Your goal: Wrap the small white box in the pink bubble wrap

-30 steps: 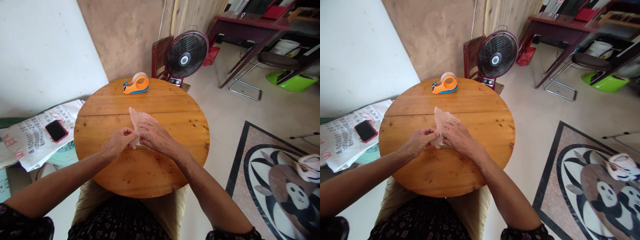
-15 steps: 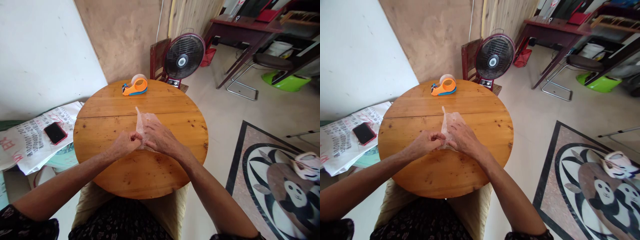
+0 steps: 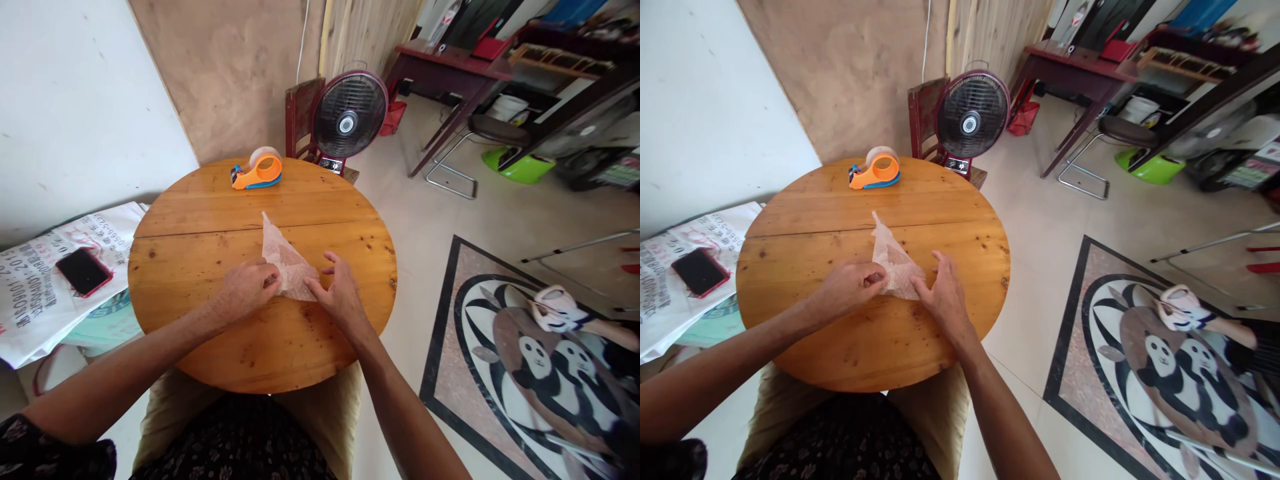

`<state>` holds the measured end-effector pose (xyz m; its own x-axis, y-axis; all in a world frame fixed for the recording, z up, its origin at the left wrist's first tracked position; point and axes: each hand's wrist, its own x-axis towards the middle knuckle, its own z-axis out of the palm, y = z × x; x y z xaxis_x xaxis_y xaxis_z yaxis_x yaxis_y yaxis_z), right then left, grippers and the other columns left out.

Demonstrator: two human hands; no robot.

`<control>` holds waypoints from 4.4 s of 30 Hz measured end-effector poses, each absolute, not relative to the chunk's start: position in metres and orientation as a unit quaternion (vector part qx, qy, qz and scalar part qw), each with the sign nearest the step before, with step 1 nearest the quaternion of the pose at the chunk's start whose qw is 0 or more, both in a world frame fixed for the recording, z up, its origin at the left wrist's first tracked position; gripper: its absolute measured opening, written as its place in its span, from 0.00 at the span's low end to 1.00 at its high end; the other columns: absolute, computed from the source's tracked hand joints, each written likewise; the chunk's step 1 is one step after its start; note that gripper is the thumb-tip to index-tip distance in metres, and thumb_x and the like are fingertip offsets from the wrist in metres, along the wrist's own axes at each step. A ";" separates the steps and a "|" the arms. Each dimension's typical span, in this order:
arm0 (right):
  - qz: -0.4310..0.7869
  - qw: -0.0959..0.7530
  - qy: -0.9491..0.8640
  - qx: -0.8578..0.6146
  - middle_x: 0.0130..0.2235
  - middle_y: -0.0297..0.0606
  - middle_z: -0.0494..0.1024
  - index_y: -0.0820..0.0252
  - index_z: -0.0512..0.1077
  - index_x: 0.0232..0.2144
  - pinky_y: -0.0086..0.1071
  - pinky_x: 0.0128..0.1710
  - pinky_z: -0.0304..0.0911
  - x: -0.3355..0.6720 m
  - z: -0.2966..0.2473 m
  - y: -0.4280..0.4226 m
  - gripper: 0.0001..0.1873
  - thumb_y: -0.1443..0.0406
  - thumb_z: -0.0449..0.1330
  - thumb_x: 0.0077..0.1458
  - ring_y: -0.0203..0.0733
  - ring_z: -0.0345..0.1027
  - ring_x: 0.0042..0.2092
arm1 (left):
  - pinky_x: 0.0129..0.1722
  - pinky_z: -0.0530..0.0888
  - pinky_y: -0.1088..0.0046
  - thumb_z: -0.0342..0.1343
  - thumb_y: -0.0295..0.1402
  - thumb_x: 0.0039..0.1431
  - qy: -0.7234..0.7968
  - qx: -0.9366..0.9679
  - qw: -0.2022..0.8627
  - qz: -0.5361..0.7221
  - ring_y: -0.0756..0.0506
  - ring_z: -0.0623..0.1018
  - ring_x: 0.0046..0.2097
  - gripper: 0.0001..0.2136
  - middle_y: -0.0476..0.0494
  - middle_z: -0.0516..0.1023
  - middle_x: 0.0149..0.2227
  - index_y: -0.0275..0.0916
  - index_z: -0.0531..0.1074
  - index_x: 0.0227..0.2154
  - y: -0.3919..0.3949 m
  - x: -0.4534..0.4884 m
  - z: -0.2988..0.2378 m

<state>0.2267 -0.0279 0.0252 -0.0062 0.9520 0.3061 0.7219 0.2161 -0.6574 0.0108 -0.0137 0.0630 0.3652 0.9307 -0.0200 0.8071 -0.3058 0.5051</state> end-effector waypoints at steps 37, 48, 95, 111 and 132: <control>0.495 0.455 -0.499 -0.547 0.34 0.38 0.79 0.60 0.74 0.44 0.31 0.31 0.69 0.161 0.045 -0.033 0.18 0.57 0.57 0.54 0.37 0.70 0.29 | 0.44 0.73 0.65 0.53 0.27 0.57 0.416 0.837 0.226 0.274 0.43 0.74 0.43 0.07 0.43 0.73 0.39 0.39 0.72 0.38 -0.004 0.006 0.037; 0.332 0.321 -0.692 -0.555 0.54 0.45 0.76 0.58 0.61 0.62 0.43 0.54 0.67 0.163 0.054 -0.050 0.29 0.70 0.50 0.57 0.45 0.72 0.53 | 0.34 0.71 0.72 0.57 0.32 0.54 0.507 0.645 0.385 0.424 0.49 0.72 0.33 0.05 0.49 0.70 0.32 0.39 0.69 0.33 -0.018 0.004 0.027; 0.261 0.278 -0.730 -0.567 0.37 0.37 0.82 0.56 0.77 0.41 0.32 0.38 0.65 0.180 0.051 0.051 0.13 0.62 0.54 0.59 0.42 0.74 0.37 | 0.61 0.65 0.49 0.56 0.31 0.50 0.455 0.797 0.292 0.270 0.33 0.64 0.63 0.30 0.32 0.65 0.60 0.38 0.61 0.58 0.010 0.010 0.031; 0.189 0.274 -0.730 -0.597 0.37 0.40 0.79 0.57 0.77 0.39 0.32 0.37 0.64 0.193 0.031 0.065 0.12 0.64 0.56 0.56 0.40 0.71 0.36 | 0.58 0.69 0.53 0.51 0.28 0.58 0.397 0.863 0.176 0.257 0.36 0.72 0.58 0.17 0.34 0.76 0.54 0.34 0.71 0.50 0.002 0.010 0.034; 0.351 0.322 -0.666 -0.575 0.23 0.30 0.67 0.59 0.68 0.21 0.28 0.27 0.53 0.184 0.013 0.109 0.12 0.58 0.60 0.49 0.33 0.57 0.26 | 0.59 0.67 0.48 0.52 0.25 0.58 0.385 0.854 0.161 0.310 0.35 0.68 0.61 0.18 0.36 0.71 0.58 0.37 0.69 0.51 -0.003 0.010 0.030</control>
<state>0.1842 0.1092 0.0134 -0.1318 0.9909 0.0262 0.5388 0.0938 -0.8372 0.0102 -0.0031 0.0305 0.5118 0.7575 0.4052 0.5575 -0.6517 0.5142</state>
